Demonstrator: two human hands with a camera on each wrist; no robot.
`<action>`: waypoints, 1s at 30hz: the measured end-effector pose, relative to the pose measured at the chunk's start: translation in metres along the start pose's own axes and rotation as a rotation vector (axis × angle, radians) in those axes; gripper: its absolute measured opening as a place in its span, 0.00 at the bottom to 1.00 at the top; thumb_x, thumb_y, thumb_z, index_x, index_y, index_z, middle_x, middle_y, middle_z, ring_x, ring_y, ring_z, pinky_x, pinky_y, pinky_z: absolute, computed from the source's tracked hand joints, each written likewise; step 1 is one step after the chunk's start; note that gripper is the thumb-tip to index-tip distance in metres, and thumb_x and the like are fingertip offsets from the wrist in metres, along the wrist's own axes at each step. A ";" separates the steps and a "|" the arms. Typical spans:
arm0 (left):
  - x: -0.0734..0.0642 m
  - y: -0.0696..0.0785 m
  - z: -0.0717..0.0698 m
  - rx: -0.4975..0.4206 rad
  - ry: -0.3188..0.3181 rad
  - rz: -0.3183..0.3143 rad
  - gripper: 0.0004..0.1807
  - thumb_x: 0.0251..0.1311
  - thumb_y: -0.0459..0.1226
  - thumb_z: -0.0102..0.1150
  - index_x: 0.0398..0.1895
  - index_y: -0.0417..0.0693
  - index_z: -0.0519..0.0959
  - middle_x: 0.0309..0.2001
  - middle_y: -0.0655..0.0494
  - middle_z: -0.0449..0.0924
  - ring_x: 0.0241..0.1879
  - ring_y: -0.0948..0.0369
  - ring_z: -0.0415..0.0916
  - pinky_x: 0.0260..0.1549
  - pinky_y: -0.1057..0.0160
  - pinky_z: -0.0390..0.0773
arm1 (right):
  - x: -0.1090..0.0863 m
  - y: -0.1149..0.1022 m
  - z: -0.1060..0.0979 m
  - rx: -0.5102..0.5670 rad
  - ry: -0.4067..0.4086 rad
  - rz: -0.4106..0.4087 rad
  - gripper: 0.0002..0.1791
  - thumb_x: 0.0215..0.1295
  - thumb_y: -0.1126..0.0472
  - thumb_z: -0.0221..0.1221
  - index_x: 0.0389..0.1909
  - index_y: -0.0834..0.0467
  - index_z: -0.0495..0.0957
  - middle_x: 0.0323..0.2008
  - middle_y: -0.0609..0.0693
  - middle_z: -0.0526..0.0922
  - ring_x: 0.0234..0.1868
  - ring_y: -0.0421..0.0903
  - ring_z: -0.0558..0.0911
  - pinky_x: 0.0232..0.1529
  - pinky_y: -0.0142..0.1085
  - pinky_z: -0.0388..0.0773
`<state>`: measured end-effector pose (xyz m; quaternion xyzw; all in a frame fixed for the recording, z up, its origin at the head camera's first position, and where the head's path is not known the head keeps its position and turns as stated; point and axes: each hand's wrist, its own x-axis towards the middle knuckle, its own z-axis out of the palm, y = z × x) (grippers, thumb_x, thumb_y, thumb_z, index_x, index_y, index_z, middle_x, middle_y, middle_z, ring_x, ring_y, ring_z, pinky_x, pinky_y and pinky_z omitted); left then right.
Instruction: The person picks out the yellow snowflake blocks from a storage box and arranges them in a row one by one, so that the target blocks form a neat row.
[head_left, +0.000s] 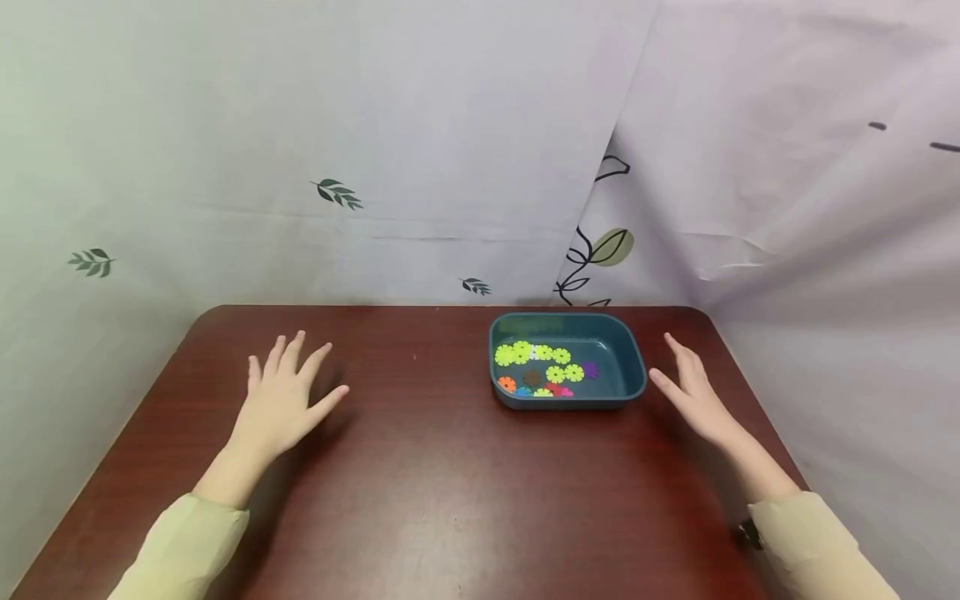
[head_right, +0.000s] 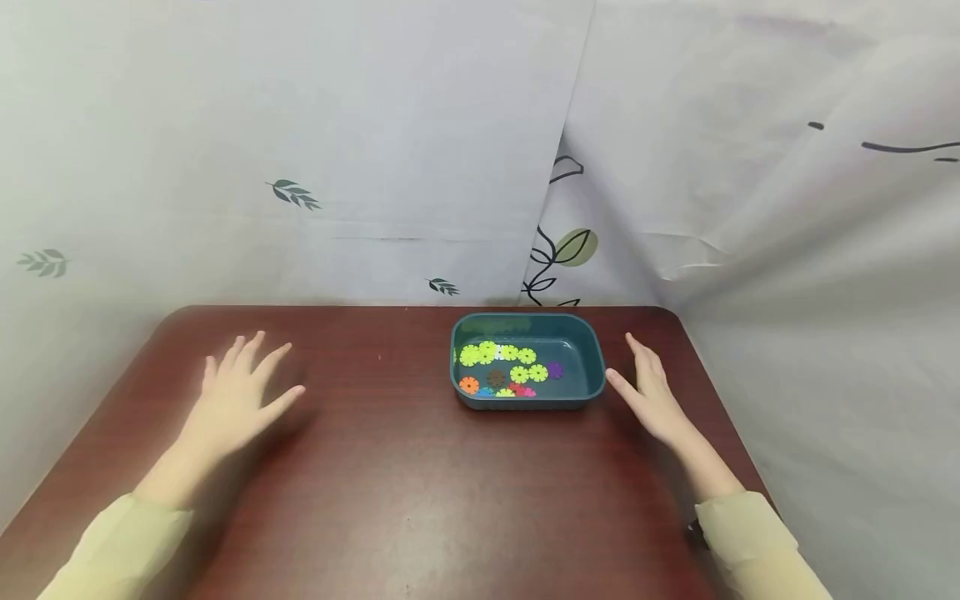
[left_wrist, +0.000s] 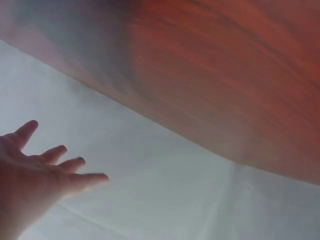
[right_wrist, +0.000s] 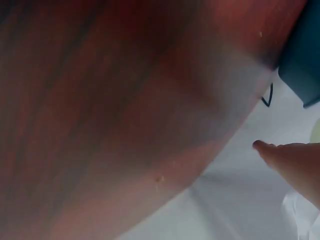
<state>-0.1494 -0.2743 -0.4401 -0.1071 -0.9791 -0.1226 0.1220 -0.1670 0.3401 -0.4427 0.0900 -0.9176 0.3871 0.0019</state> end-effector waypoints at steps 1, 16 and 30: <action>0.002 0.002 0.000 -0.020 0.000 0.008 0.41 0.68 0.60 0.63 0.76 0.46 0.70 0.78 0.27 0.59 0.77 0.26 0.55 0.67 0.15 0.51 | 0.001 -0.001 0.002 0.046 -0.005 0.006 0.44 0.82 0.53 0.52 0.86 0.65 0.40 0.81 0.76 0.45 0.81 0.76 0.47 0.73 0.78 0.50; 0.042 0.057 0.001 -0.376 -0.141 0.070 0.33 0.75 0.52 0.60 0.76 0.45 0.70 0.81 0.39 0.59 0.79 0.38 0.59 0.72 0.32 0.65 | 0.013 -0.005 0.017 0.510 -0.116 0.191 0.40 0.86 0.52 0.44 0.86 0.63 0.37 0.83 0.70 0.47 0.78 0.52 0.60 0.72 0.30 0.64; 0.085 0.103 0.007 -0.594 -0.141 0.110 0.25 0.72 0.42 0.65 0.68 0.44 0.77 0.72 0.43 0.73 0.76 0.46 0.67 0.75 0.40 0.66 | 0.018 0.003 0.025 0.694 -0.100 0.149 0.37 0.82 0.62 0.51 0.83 0.66 0.46 0.75 0.57 0.62 0.63 0.30 0.70 0.60 0.18 0.72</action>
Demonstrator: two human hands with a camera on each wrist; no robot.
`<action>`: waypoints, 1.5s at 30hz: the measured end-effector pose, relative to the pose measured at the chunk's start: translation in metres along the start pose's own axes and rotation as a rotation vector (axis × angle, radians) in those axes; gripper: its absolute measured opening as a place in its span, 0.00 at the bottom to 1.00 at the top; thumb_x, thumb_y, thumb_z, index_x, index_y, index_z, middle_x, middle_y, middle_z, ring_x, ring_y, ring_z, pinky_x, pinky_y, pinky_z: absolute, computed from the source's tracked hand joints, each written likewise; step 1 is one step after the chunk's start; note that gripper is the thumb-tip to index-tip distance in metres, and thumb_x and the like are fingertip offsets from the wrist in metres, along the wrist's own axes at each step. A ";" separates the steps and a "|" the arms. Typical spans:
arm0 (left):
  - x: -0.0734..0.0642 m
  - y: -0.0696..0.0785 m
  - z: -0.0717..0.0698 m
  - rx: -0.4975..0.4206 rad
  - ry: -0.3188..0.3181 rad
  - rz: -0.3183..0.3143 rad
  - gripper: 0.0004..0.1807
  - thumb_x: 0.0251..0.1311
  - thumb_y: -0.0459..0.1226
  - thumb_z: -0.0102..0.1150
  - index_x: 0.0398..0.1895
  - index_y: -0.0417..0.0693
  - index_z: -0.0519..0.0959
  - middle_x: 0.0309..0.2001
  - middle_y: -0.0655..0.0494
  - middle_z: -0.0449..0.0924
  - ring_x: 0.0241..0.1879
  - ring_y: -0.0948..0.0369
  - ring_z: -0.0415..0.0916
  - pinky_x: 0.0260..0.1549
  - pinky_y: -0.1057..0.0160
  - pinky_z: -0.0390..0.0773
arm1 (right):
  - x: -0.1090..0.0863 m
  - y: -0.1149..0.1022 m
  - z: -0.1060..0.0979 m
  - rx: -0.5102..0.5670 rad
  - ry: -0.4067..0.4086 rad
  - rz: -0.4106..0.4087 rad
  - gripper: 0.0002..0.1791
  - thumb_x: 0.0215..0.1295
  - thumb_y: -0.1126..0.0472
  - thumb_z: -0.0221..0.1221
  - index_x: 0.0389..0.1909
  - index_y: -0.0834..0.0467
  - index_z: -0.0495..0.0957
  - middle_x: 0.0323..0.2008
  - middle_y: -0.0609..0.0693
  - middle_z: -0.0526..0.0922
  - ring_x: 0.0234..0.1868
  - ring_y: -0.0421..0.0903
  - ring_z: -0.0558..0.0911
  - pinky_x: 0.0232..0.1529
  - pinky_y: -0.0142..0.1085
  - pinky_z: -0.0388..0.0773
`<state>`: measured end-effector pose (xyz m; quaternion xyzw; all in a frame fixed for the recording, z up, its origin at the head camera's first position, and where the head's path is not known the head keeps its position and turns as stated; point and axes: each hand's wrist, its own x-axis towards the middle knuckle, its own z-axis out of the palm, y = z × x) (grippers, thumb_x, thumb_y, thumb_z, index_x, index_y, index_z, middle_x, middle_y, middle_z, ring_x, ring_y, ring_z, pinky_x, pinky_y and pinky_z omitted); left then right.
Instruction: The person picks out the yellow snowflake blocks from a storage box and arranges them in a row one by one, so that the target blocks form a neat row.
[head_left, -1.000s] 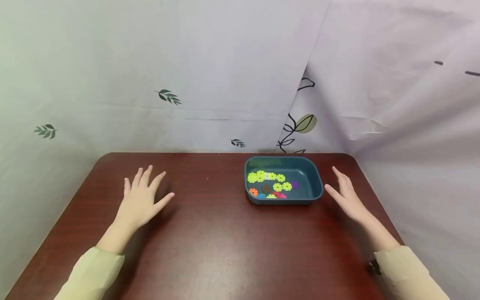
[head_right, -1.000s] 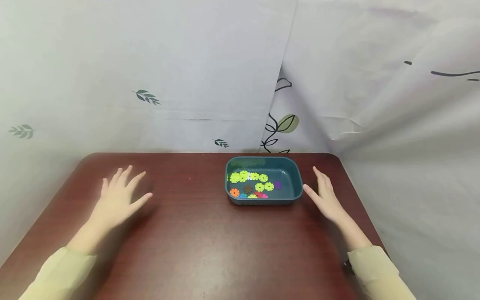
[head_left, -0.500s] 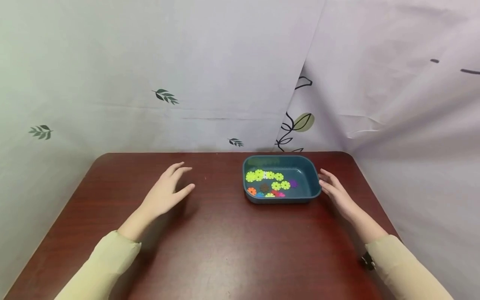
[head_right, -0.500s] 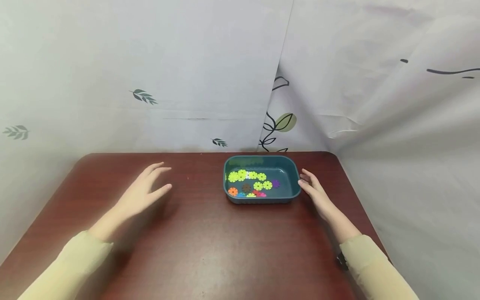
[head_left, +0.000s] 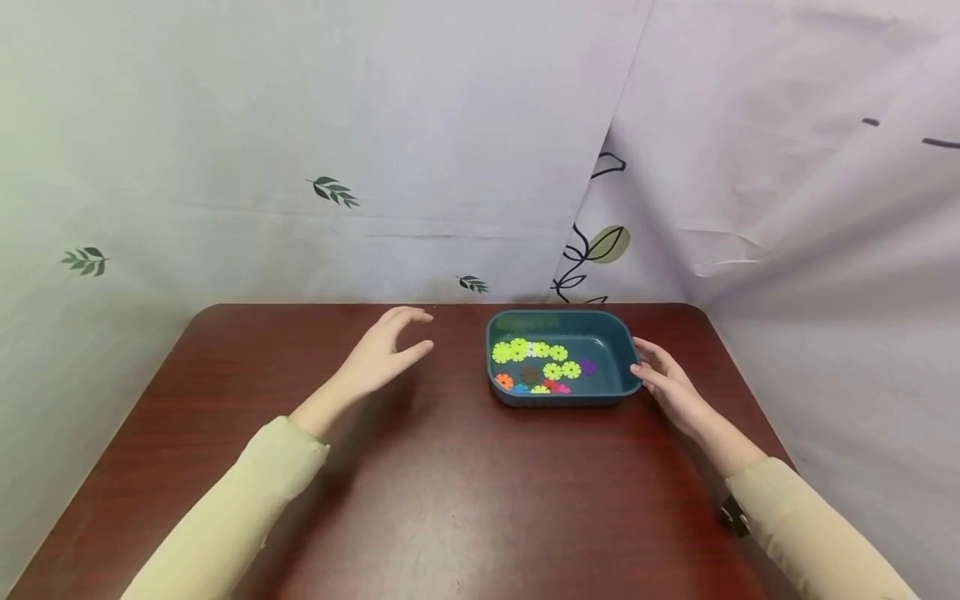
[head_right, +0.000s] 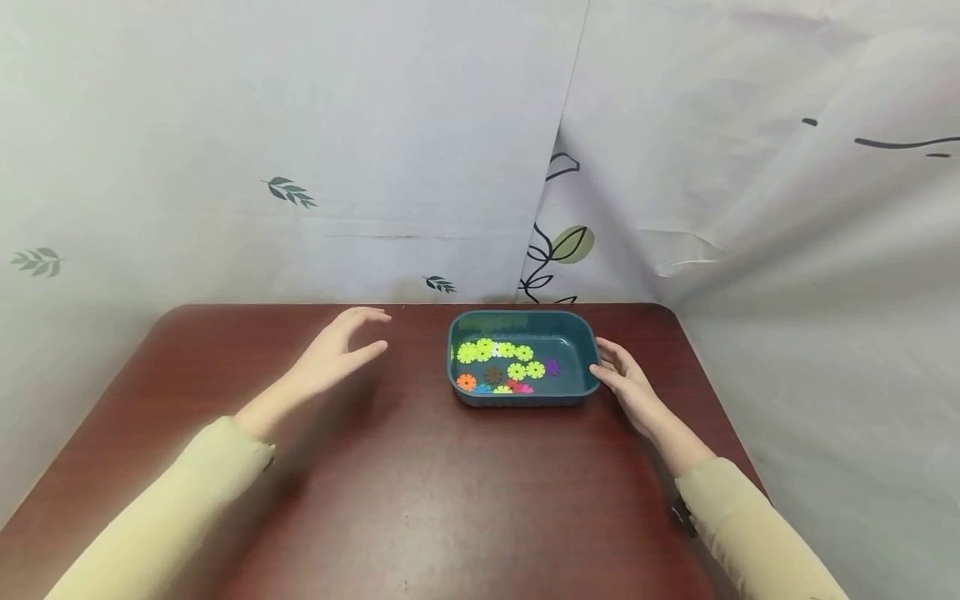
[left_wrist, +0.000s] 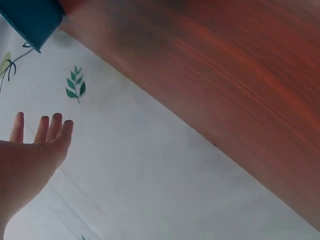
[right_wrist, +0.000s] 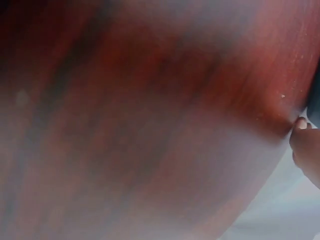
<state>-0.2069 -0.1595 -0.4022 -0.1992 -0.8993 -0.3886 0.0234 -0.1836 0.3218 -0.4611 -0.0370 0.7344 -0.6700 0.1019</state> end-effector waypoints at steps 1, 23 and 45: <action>0.005 0.002 0.003 -0.008 -0.003 0.006 0.24 0.71 0.42 0.66 0.67 0.44 0.77 0.71 0.44 0.74 0.75 0.46 0.67 0.75 0.41 0.67 | 0.001 0.002 0.000 0.024 0.002 -0.004 0.36 0.82 0.62 0.51 0.83 0.66 0.47 0.72 0.52 0.65 0.63 0.30 0.71 0.60 0.18 0.73; 0.093 0.055 0.082 -0.172 -0.314 0.159 0.13 0.66 0.29 0.69 0.53 0.38 0.85 0.52 0.40 0.88 0.52 0.51 0.87 0.55 0.59 0.87 | 0.008 0.015 -0.003 0.212 0.034 0.016 0.20 0.83 0.64 0.51 0.71 0.53 0.66 0.59 0.34 0.78 0.58 0.31 0.79 0.60 0.22 0.74; 0.101 0.066 0.135 0.092 -0.653 0.237 0.10 0.65 0.30 0.73 0.48 0.42 0.87 0.47 0.49 0.90 0.48 0.57 0.87 0.49 0.67 0.85 | 0.010 0.014 0.001 0.215 0.068 0.034 0.16 0.82 0.65 0.52 0.65 0.51 0.69 0.54 0.35 0.82 0.54 0.31 0.83 0.57 0.22 0.78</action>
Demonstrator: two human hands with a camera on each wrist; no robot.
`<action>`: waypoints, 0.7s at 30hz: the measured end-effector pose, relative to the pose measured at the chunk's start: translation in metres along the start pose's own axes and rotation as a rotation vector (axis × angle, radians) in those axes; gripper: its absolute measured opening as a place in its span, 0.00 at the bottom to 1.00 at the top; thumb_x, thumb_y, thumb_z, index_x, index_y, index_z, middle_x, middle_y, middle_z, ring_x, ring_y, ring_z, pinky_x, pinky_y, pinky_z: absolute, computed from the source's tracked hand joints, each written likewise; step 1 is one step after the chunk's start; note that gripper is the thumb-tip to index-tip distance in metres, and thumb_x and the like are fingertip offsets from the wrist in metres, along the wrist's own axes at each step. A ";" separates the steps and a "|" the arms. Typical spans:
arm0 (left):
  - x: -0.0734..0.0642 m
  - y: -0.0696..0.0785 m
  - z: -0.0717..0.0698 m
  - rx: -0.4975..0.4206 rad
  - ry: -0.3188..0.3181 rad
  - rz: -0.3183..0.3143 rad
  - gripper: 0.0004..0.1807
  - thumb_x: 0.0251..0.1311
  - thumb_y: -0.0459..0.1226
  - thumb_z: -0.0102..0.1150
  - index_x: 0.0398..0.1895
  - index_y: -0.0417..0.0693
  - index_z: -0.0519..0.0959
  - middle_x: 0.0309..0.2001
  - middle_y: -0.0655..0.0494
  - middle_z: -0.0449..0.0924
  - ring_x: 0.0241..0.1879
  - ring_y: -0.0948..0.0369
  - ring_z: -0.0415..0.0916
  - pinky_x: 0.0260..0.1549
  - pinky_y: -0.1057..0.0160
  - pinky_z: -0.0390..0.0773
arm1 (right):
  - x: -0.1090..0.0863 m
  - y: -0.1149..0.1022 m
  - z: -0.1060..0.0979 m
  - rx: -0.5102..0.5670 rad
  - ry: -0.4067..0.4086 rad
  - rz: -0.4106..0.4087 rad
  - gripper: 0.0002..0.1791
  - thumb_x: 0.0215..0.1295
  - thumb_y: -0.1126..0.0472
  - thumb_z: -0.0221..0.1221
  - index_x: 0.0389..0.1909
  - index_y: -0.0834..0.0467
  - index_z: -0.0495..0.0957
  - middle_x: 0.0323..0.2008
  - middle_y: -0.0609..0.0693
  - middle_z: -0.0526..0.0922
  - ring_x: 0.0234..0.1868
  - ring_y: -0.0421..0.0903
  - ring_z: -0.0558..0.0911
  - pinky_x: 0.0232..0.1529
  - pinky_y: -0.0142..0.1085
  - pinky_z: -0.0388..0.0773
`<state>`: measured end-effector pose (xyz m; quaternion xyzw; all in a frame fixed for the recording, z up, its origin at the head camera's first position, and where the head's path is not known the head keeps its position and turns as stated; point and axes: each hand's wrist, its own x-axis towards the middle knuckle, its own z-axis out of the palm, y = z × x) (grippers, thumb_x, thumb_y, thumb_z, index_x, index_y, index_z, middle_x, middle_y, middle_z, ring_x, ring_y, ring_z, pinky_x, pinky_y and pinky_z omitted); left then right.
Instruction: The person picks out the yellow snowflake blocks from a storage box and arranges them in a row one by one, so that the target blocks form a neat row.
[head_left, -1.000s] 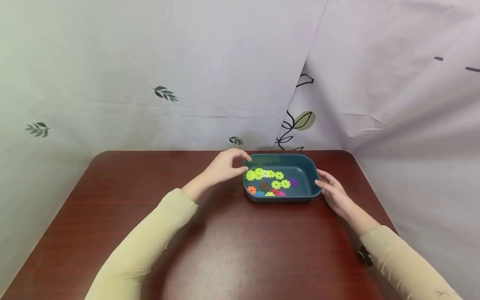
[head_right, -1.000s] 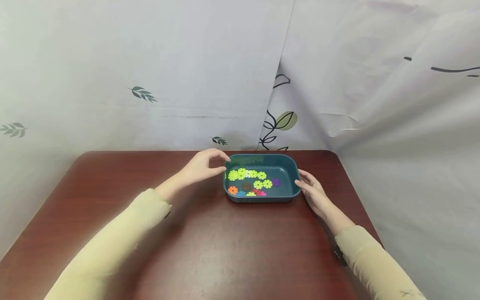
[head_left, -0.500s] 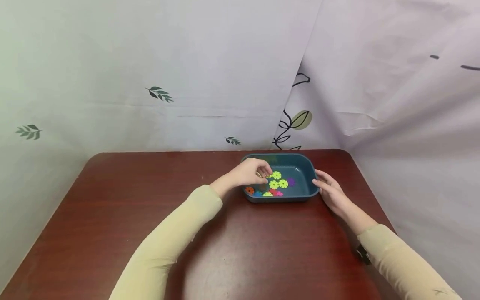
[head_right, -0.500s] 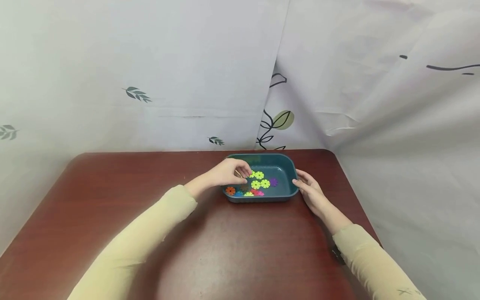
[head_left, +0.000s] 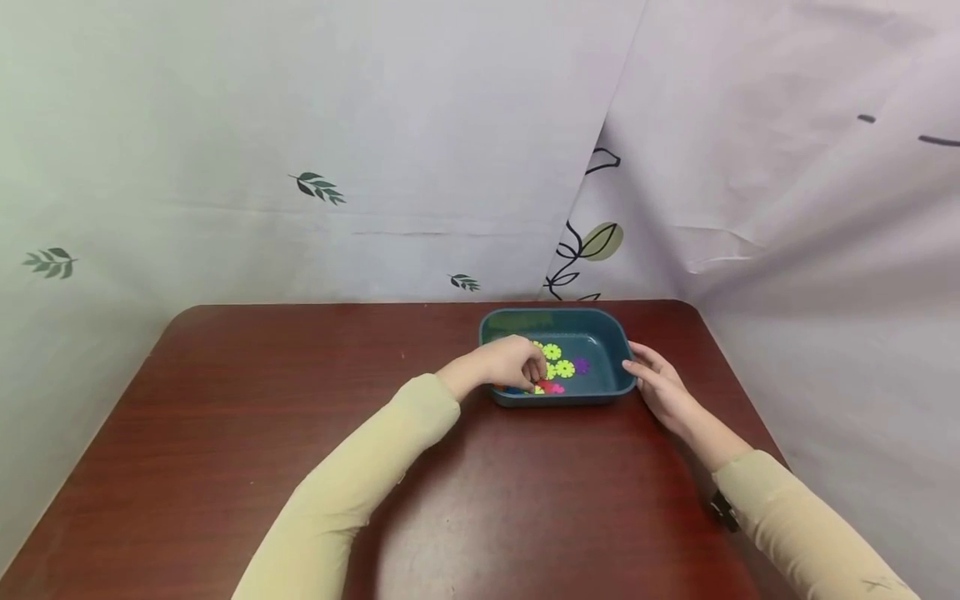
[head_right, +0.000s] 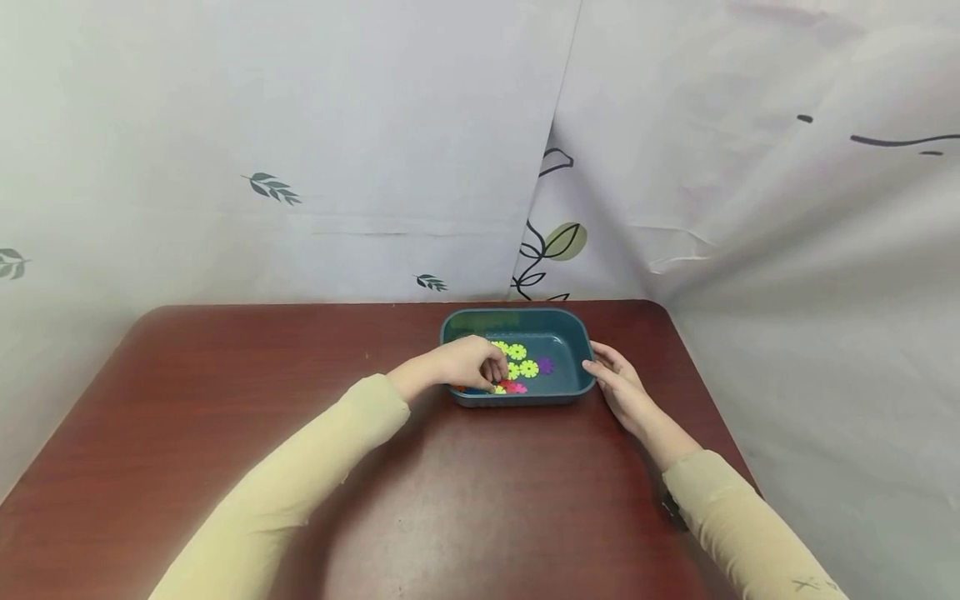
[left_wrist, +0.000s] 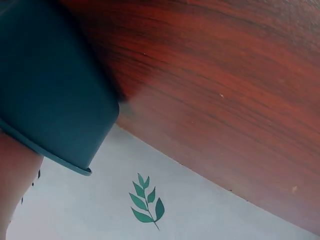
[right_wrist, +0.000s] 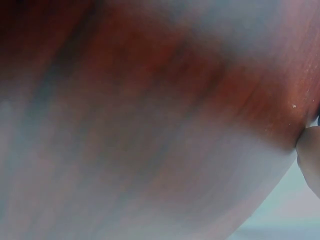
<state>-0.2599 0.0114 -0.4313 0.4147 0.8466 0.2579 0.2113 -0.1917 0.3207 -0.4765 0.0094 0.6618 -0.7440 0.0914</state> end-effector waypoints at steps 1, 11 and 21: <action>0.001 0.000 0.001 0.026 -0.008 0.000 0.10 0.65 0.31 0.73 0.49 0.43 0.87 0.47 0.50 0.90 0.48 0.57 0.87 0.49 0.67 0.85 | 0.000 0.000 0.001 0.005 0.002 0.003 0.16 0.82 0.66 0.52 0.65 0.52 0.69 0.53 0.35 0.82 0.53 0.31 0.83 0.57 0.22 0.78; 0.001 0.005 0.014 0.222 -0.011 -0.066 0.10 0.68 0.31 0.68 0.48 0.52 0.90 0.46 0.59 0.90 0.46 0.64 0.85 0.51 0.64 0.85 | -0.003 0.001 -0.001 -0.011 0.011 0.014 0.19 0.82 0.64 0.53 0.68 0.55 0.66 0.54 0.34 0.81 0.54 0.31 0.82 0.57 0.22 0.78; 0.003 0.007 0.015 0.313 0.001 -0.126 0.06 0.68 0.32 0.66 0.37 0.54 0.87 0.35 0.64 0.83 0.37 0.66 0.78 0.38 0.68 0.79 | -0.002 0.001 0.000 -0.008 -0.002 -0.003 0.16 0.82 0.64 0.53 0.66 0.53 0.68 0.53 0.35 0.82 0.53 0.31 0.83 0.56 0.22 0.79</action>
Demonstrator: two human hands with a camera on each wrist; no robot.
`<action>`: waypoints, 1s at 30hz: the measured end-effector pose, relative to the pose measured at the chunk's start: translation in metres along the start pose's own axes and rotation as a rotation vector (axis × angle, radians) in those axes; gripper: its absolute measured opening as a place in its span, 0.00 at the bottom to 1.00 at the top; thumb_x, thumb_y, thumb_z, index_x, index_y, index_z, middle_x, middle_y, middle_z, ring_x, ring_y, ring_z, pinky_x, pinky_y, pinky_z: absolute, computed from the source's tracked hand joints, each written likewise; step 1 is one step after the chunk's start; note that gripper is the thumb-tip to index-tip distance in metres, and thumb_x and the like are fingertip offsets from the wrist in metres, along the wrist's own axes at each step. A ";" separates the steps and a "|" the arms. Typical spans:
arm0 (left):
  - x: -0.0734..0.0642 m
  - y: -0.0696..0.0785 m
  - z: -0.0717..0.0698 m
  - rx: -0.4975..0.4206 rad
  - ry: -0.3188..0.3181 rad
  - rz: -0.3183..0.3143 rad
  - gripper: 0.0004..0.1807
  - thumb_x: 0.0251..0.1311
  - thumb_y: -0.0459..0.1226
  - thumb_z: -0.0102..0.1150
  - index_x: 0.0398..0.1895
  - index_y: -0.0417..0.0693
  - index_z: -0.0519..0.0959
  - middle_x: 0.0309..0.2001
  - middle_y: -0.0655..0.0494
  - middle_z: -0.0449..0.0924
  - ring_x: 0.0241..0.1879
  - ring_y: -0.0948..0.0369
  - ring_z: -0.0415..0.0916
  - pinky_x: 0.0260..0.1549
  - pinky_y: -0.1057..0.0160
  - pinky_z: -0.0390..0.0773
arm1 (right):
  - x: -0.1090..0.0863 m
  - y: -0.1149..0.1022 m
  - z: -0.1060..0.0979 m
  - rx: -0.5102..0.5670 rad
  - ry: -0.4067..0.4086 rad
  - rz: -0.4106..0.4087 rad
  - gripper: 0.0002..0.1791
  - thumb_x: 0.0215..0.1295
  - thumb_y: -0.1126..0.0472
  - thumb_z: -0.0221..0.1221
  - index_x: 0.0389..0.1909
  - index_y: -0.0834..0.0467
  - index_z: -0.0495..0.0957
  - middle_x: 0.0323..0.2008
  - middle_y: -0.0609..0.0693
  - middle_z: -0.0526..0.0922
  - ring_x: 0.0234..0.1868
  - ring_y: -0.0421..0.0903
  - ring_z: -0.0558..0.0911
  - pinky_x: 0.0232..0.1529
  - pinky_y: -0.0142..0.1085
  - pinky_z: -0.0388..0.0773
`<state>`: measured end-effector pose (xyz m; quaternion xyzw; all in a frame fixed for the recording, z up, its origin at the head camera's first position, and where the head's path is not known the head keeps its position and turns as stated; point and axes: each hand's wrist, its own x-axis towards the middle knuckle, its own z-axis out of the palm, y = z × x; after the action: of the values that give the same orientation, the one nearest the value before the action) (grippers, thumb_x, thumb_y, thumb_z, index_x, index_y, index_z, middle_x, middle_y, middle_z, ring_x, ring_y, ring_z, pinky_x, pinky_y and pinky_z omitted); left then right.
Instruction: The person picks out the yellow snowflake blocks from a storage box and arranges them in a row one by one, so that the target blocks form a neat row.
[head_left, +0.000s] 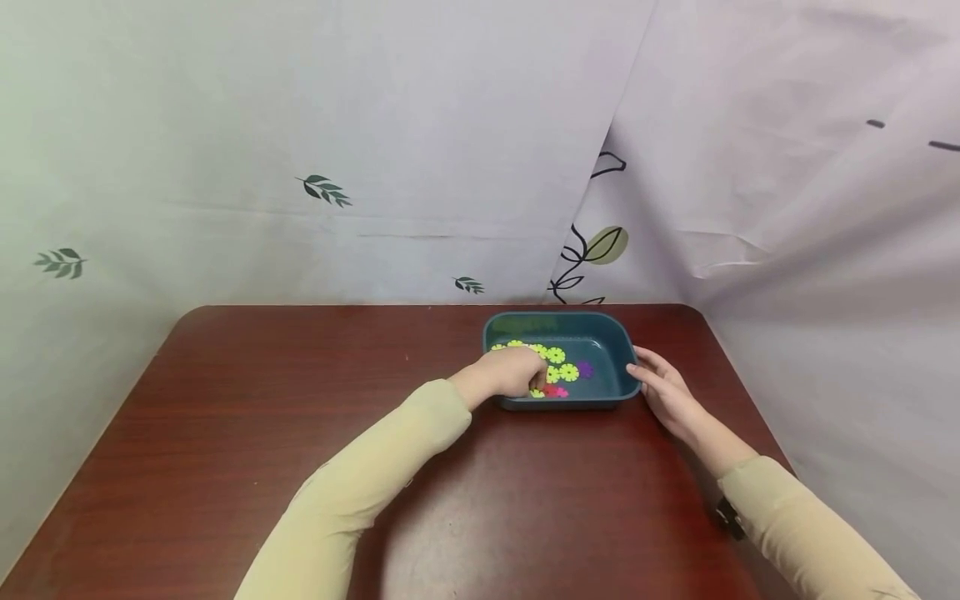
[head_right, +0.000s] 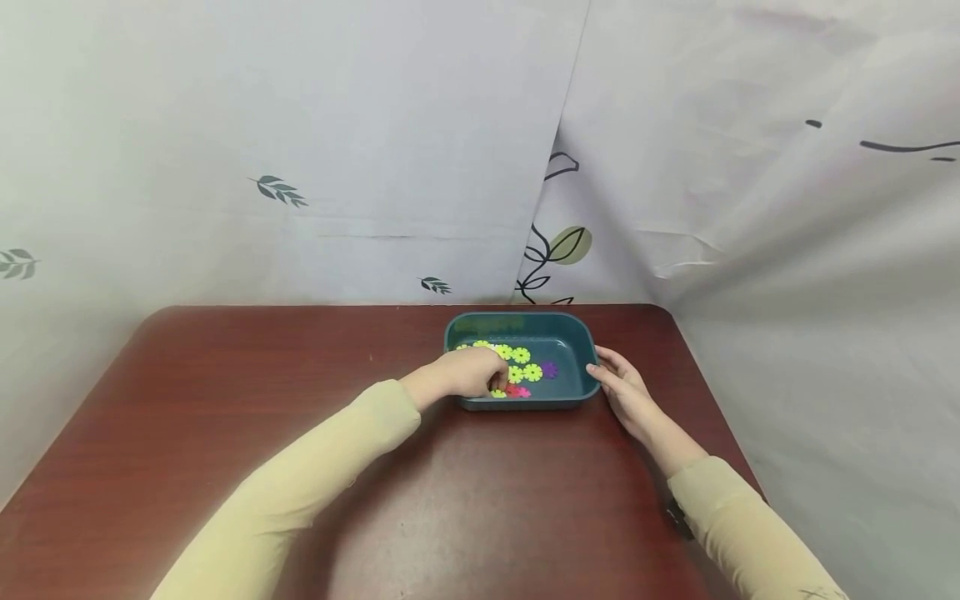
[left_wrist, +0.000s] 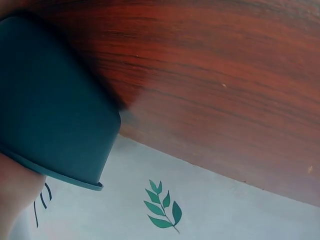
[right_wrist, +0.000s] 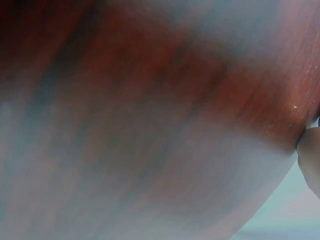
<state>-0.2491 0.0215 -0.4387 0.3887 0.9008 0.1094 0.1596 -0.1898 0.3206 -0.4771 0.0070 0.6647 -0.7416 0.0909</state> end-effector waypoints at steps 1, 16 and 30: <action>0.000 0.000 0.000 0.001 0.003 -0.010 0.06 0.67 0.32 0.67 0.34 0.54 0.85 0.32 0.65 0.80 0.34 0.67 0.75 0.36 0.69 0.77 | 0.000 0.000 0.000 -0.003 -0.003 0.000 0.16 0.82 0.64 0.53 0.65 0.52 0.69 0.53 0.35 0.82 0.53 0.31 0.83 0.56 0.22 0.79; 0.002 -0.004 -0.003 -0.143 0.103 -0.069 0.05 0.65 0.36 0.74 0.35 0.51 0.85 0.35 0.59 0.85 0.37 0.63 0.80 0.41 0.65 0.82 | 0.000 0.000 0.000 -0.005 0.013 0.023 0.16 0.82 0.64 0.53 0.65 0.52 0.69 0.53 0.35 0.82 0.53 0.31 0.83 0.56 0.22 0.78; 0.000 -0.016 -0.011 -0.475 0.330 -0.001 0.04 0.65 0.34 0.74 0.36 0.45 0.86 0.36 0.52 0.89 0.38 0.61 0.85 0.40 0.69 0.85 | 0.003 0.000 0.001 -0.016 0.026 0.027 0.19 0.82 0.63 0.54 0.69 0.57 0.65 0.54 0.36 0.80 0.54 0.31 0.82 0.57 0.21 0.78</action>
<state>-0.2642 0.0100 -0.4334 0.3168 0.8640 0.3790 0.0974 -0.1923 0.3191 -0.4771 0.0252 0.6716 -0.7347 0.0923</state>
